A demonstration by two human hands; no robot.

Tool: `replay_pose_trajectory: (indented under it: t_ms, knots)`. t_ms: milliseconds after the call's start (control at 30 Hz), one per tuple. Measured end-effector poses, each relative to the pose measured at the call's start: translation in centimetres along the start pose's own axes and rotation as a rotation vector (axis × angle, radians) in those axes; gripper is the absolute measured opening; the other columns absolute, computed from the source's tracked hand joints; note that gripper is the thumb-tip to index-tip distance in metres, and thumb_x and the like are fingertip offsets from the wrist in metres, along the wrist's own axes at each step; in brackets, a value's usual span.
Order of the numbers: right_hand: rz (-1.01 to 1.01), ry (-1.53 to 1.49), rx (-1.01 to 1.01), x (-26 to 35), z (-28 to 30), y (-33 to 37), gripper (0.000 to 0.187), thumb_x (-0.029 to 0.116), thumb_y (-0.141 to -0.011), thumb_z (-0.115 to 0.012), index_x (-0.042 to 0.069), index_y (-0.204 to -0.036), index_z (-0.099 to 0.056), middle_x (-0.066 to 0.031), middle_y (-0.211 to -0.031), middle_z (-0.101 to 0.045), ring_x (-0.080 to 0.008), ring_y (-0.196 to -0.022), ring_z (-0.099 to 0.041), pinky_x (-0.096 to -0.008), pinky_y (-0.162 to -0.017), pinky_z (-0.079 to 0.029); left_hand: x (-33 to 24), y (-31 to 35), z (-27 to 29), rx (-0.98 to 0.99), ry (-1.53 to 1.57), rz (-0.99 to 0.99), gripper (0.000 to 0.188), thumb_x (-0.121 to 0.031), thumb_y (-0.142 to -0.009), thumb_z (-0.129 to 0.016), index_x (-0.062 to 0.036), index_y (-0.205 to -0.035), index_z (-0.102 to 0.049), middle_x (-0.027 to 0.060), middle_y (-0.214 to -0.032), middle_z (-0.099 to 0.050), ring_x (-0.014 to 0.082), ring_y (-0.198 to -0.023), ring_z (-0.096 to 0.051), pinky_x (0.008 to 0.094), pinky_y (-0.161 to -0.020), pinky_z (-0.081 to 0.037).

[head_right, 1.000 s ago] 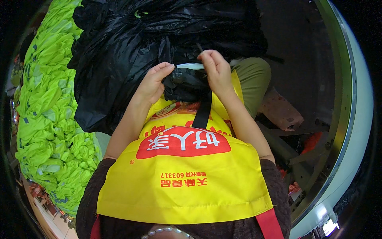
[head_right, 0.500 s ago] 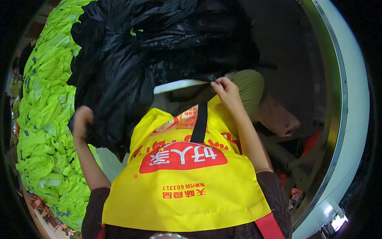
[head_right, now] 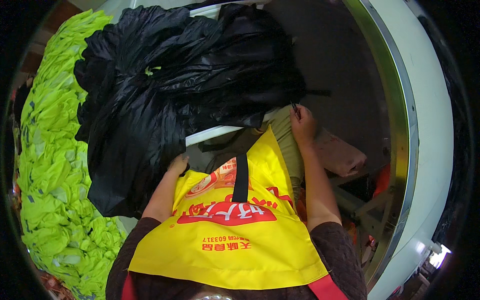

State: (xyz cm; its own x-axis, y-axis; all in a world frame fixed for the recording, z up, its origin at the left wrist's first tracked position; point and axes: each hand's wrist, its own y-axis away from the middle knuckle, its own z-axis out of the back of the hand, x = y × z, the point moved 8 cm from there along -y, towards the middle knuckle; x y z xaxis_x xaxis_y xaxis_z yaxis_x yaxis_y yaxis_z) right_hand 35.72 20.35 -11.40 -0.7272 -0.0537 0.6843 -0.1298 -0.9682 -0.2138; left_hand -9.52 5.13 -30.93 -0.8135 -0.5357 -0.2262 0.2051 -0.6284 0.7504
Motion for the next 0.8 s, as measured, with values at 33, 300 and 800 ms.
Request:
replay_pose_trajectory:
  t_ms: [33,300,800]
  knots:
    - [-0.005,-0.013,-0.025,-0.4,-0.1,0.3,0.017,0.019,-0.083,-0.061,0.003,-0.088,-0.059,-0.0114,-0.074,-0.059,-0.0223,-0.064,-0.057,-0.0320,-0.057,-0.044,-0.7,-1.3,-1.2,0.070,0.084,-0.036,0.056,-0.039,-0.090,-0.041,0.0000,-0.129,-0.040,0.0236,-0.132,-0.040,0.0368,-0.121,-0.040,0.0388,-0.101,-0.032]
    - [-0.058,-0.158,-0.104,1.3,1.9,0.5,0.018,0.018,-0.086,-0.059,0.001,-0.081,-0.055,-0.0062,-0.059,-0.047,-0.0152,-0.054,-0.044,-0.0299,-0.051,-0.036,-20.3,9.3,3.7,0.508,-0.017,-0.680,0.026,-0.027,-0.082,-0.057,-0.0031,-0.090,-0.064,0.0157,-0.083,-0.064,0.0274,-0.083,-0.063,0.0350,-0.073,-0.047]
    - [-0.099,-0.171,-0.085,1.8,2.5,0.2,0.015,0.016,-0.085,-0.057,0.001,-0.084,-0.055,-0.0102,-0.062,-0.049,-0.0198,-0.051,-0.046,-0.0311,-0.048,-0.036,-40.4,-7.9,18.5,-0.885,-0.416,-0.815,0.022,-0.020,-0.080,-0.055,-0.0101,-0.098,-0.058,0.0121,-0.096,-0.057,0.0292,-0.095,-0.055,0.0397,-0.074,-0.047]
